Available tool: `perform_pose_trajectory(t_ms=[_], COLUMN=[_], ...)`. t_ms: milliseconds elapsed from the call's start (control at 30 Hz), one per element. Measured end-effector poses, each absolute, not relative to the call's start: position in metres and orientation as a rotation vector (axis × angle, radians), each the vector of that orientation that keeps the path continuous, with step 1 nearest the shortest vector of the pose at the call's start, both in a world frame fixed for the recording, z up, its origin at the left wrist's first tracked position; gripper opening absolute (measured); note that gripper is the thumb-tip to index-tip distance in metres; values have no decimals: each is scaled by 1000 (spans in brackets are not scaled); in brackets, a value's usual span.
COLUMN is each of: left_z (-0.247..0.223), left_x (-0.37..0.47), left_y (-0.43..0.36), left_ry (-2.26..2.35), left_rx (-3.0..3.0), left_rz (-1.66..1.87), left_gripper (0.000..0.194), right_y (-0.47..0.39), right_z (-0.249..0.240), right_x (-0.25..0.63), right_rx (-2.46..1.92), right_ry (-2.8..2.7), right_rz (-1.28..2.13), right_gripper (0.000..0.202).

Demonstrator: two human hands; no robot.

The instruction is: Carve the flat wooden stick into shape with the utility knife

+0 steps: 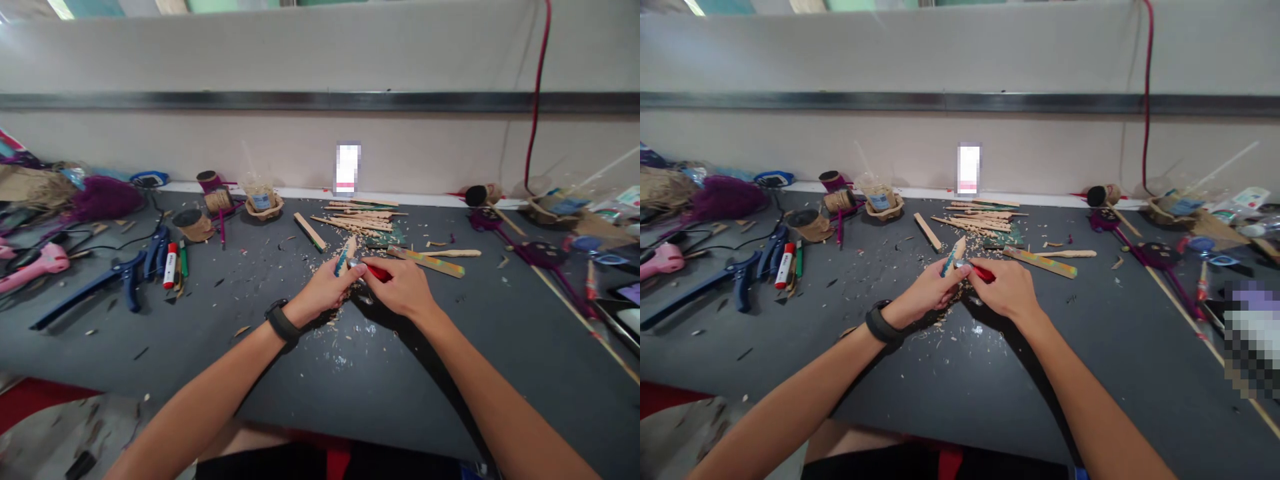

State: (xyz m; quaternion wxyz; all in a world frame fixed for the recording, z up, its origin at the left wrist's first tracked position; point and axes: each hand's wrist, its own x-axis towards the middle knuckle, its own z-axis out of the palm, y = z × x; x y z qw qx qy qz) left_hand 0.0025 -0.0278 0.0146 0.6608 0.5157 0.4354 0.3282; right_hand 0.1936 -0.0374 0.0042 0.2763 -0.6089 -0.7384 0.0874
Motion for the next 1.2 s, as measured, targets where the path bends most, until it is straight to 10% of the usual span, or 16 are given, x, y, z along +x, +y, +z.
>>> perform_pose_trajectory(t_ms=[1200], left_z=[26], left_x=[-5], left_y=[-27], left_ry=[1075], left_rx=[1141], left_rz=[608], left_gripper=[53], right_y=[-44], right_z=[7], right_x=[187], right_rx=[-1685], right_ry=[-2035], right_rz=[243], right_gripper=[35])
